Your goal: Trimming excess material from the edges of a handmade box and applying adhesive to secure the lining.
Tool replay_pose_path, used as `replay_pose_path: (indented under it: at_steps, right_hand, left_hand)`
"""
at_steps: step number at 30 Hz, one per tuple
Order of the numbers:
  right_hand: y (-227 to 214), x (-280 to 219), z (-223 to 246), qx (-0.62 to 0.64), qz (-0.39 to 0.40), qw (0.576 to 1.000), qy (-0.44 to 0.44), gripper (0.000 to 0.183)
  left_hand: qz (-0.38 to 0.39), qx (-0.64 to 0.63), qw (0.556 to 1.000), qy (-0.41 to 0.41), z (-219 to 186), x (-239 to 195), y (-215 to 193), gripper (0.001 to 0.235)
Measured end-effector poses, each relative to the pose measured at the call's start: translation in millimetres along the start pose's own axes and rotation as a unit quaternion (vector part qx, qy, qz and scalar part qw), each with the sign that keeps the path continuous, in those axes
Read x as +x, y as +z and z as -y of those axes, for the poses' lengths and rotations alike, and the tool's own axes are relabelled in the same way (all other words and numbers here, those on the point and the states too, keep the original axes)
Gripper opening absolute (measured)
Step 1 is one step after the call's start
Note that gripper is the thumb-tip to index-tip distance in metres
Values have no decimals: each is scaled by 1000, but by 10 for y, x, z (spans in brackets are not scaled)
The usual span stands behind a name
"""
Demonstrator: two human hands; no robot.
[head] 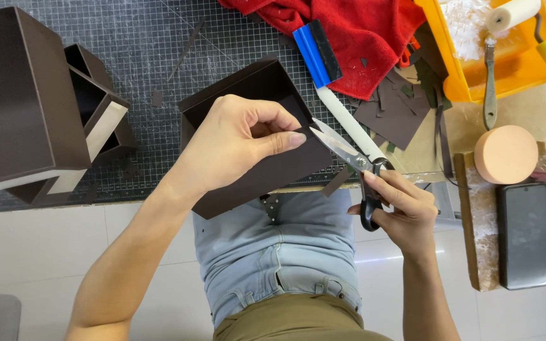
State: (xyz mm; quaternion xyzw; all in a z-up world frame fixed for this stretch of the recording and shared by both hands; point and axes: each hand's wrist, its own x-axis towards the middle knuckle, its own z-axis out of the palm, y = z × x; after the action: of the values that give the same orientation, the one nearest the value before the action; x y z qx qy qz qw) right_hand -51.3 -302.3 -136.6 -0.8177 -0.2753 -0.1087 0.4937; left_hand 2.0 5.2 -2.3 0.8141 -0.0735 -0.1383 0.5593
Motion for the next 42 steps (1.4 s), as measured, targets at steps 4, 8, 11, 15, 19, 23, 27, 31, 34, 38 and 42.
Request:
replay_pose_path:
  at_steps: [4, 8, 11, 15, 19, 23, 27, 31, 34, 38, 42]
  right_hand:
    - [-17, 21, 41, 2, 9, 1000, 2, 62]
    - [-6, 26, 61, 11, 10, 1000, 1, 58]
    - [10, 28, 105, 15, 9, 1000, 2, 59]
    - [66, 64, 189, 57, 5, 998, 20, 61]
    - [198, 78, 195, 55, -11, 996, 67, 64]
    - [338, 151, 138, 493, -116, 815, 282, 62]
    - [391, -116, -225, 748, -116, 567, 325, 51]
    - [406, -189, -174, 757, -119, 551, 330, 49]
    - [411, -232, -136, 738, -69, 590, 319, 55]
    - [455, -229, 5, 774, 103, 590, 207, 69]
    - [639, -496, -108, 749, 271, 587, 147, 85]
  left_hand:
    - [3, -2, 1000, -8, 13, 2, 3, 12]
    - [3, -12, 1000, -3, 13, 6, 8, 11]
    - [3, -9, 1000, 0, 16, 1, 13, 12]
    - [1, -15, 1000, 8, 3, 5, 8, 12]
    - [-65, 50, 995, 58, 88, 56, 270, 4]
    - [-131, 352, 902, 213, 581, 131, 800, 7]
    - [-110, 426, 880, 178, 926, 236, 1023, 7]
    - [17, 387, 921, 39, 798, 215, 681, 20]
    - [151, 433, 888, -22, 883, 156, 452, 16]
    - [232, 362, 902, -26, 613, 259, 110, 18]
    - [224, 199, 954, 9, 433, 389, -158, 41]
